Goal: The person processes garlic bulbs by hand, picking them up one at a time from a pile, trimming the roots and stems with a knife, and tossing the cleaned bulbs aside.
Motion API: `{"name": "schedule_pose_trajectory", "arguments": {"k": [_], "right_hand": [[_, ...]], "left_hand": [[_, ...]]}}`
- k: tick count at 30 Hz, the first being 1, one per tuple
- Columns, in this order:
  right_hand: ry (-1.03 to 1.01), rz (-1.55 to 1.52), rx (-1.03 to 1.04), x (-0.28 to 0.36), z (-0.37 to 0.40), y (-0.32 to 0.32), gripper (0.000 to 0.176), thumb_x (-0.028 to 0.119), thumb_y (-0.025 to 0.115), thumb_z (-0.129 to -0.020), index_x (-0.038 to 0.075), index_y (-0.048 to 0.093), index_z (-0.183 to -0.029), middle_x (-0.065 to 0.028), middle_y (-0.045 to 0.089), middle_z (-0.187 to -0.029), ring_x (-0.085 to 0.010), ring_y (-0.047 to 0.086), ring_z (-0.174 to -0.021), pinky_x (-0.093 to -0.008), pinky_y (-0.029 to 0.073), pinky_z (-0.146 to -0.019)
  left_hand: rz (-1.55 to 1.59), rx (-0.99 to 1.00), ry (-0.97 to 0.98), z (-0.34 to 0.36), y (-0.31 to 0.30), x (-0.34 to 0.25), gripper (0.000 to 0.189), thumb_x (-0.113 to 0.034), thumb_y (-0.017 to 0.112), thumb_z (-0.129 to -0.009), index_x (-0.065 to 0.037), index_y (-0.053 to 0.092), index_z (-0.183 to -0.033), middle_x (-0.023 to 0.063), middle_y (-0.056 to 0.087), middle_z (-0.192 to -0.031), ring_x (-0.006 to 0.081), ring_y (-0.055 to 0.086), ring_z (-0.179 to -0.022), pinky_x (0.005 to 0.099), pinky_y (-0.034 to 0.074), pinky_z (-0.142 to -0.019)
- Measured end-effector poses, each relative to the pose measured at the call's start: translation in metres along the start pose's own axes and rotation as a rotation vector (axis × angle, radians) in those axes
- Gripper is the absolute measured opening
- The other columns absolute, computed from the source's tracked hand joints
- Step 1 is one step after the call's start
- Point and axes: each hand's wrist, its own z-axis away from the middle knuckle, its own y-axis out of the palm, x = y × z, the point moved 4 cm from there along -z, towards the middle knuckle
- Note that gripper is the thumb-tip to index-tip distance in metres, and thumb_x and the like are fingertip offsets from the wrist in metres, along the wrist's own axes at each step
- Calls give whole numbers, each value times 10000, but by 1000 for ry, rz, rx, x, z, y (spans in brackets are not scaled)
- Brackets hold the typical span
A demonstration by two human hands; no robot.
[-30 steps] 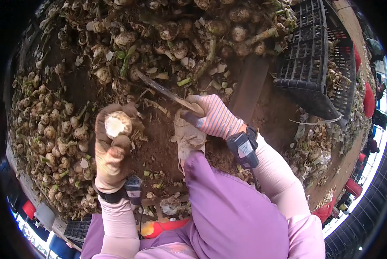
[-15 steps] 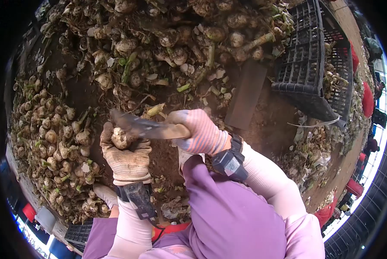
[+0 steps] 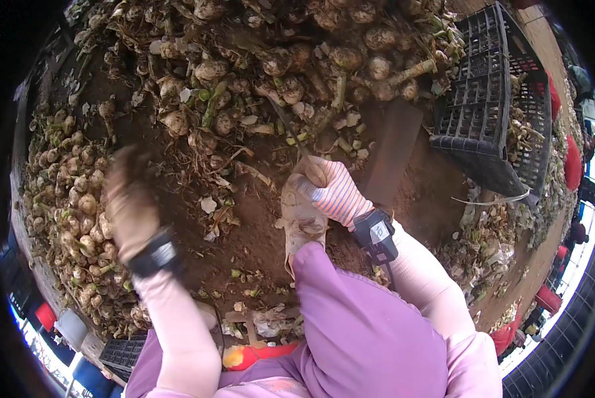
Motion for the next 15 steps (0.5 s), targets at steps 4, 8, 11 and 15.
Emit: {"name": "schedule_pose_trajectory", "arguments": {"k": [4,8,11,15], "right_hand": [[-85,28,5,-3,2,10,139,134,615,-806,14,589,-872,-7,542,-639,-91,473,-629,-273,429,-603],[-91,251,16,-28,5,0,199,183,622,-783,7,568,-860,-145,531,-643,-212,534,-602,-314,436,-580],[-71,464,59,-10,5,0,256,231,624,-765,4,566,-869,-184,562,-676,-316,565,-632,-352,448,-593],[-128,604,146,16,-5,11,290,256,624,-749,9,569,-890,-208,572,-703,-386,555,-677,-379,454,-608]], "left_hand": [[-145,132,141,-51,98,68,391,-114,682,-745,2,571,-1102,135,615,-1058,223,583,-932,299,464,-810],[-161,124,118,-31,94,68,333,-63,638,-747,7,578,-1067,95,635,-870,168,582,-713,258,470,-668],[443,408,-252,1,69,63,274,-101,578,-817,33,563,-1056,54,612,-815,114,546,-651,274,486,-660],[553,502,-147,29,44,94,497,-330,609,-799,35,494,-1116,110,632,-922,216,627,-796,429,528,-783]]}}
